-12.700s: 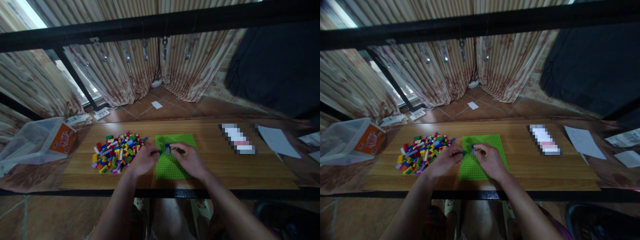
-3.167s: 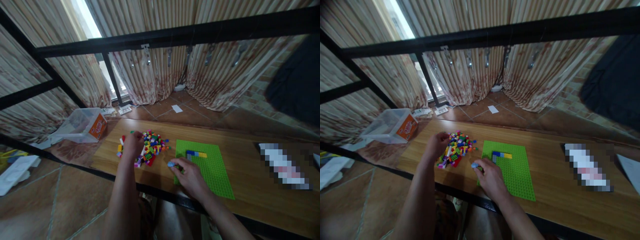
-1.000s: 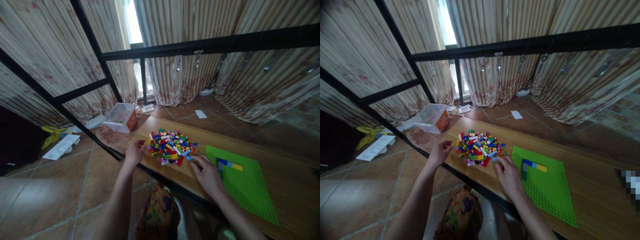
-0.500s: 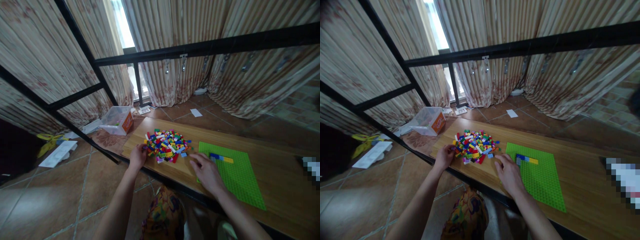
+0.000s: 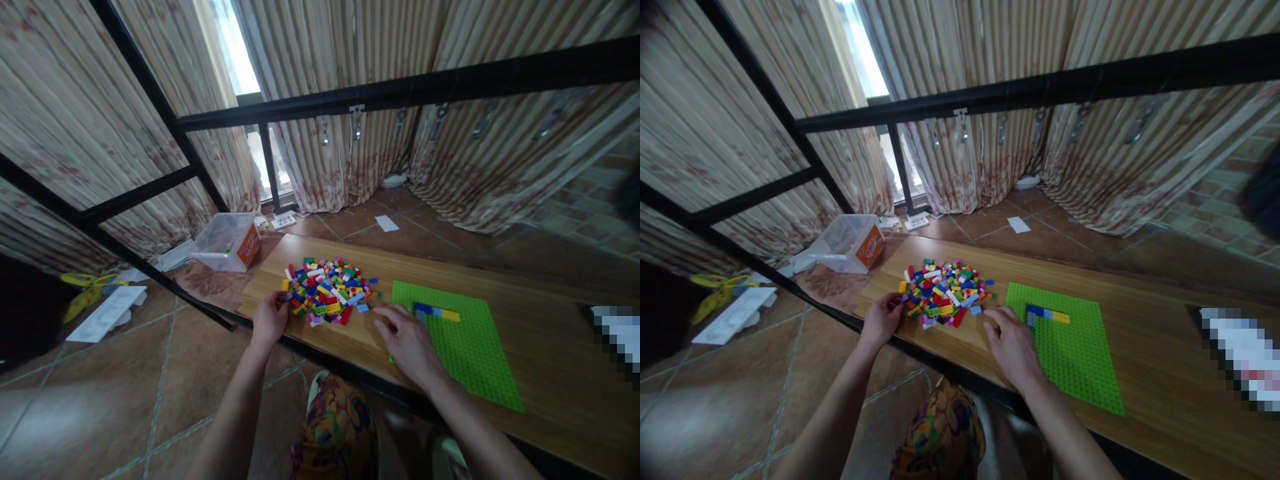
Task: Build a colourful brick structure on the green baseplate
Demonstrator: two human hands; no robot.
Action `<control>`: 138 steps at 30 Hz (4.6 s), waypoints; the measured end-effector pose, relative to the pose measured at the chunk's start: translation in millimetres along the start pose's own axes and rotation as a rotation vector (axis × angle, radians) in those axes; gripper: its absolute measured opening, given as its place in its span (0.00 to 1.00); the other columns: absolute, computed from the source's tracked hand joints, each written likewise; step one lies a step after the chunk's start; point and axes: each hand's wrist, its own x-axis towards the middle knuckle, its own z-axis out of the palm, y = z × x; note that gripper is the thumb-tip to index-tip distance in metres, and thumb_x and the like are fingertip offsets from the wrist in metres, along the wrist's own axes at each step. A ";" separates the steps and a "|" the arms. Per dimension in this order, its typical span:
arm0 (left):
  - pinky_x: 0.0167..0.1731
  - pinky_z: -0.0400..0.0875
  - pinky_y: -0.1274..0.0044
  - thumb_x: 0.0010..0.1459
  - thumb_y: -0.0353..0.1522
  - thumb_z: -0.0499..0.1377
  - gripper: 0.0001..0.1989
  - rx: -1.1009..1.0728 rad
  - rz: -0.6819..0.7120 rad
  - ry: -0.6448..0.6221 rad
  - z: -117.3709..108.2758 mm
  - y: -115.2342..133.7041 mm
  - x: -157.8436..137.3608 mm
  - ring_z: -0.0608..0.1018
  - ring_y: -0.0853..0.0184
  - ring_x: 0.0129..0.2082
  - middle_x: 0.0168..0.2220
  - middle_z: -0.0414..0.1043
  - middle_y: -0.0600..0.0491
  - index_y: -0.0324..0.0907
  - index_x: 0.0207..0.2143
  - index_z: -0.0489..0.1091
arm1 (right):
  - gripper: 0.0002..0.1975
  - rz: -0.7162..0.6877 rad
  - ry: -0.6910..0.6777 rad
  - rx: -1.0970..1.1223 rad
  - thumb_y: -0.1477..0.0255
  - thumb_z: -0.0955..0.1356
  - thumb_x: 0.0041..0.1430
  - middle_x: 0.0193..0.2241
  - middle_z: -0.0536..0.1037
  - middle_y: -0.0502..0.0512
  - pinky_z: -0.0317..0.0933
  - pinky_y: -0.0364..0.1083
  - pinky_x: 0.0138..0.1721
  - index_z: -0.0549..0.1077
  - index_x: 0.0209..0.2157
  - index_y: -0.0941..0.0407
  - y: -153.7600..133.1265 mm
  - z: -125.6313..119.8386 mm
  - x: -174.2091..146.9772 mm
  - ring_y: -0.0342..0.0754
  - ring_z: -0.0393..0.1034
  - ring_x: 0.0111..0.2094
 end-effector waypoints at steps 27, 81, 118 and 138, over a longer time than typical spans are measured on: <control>0.34 0.65 0.77 0.50 0.31 0.58 0.15 0.334 -0.043 -0.144 -4.9 20.3 71.2 0.79 0.57 0.41 0.39 0.79 0.42 0.39 0.41 0.75 | 0.13 0.016 -0.064 -0.009 0.76 0.62 0.59 0.39 0.76 0.55 0.64 0.47 0.44 0.75 0.42 0.54 -2.3 3.9 3.0 0.48 0.72 0.40; 0.31 0.65 0.78 0.54 0.30 0.58 0.12 -0.019 0.470 -0.592 116.0 180.2 -48.9 0.76 0.68 0.31 0.33 0.77 0.51 0.38 0.42 0.74 | 0.08 0.055 -0.135 -0.286 0.73 0.65 0.63 0.35 0.74 0.56 0.60 0.50 0.45 0.78 0.39 0.56 51.3 -77.0 -33.8 0.51 0.66 0.39; 0.26 0.64 0.80 0.41 0.36 0.68 0.21 0.109 0.420 -0.502 130.9 188.1 -46.7 0.76 0.68 0.29 0.28 0.73 0.57 0.41 0.39 0.69 | 0.15 0.207 -0.008 -0.131 0.70 0.71 0.55 0.37 0.75 0.56 0.60 0.52 0.45 0.77 0.46 0.53 66.3 -76.6 -37.2 0.52 0.67 0.43; 0.59 0.57 0.55 0.58 0.41 0.56 0.33 0.283 0.878 -0.392 130.4 174.3 -156.3 0.60 0.48 0.63 0.63 0.57 0.37 0.35 0.62 0.57 | 0.13 0.317 0.404 0.091 0.66 0.63 0.59 0.36 0.82 0.56 0.67 0.51 0.41 0.79 0.37 0.54 80.7 -114.8 -23.1 0.51 0.76 0.37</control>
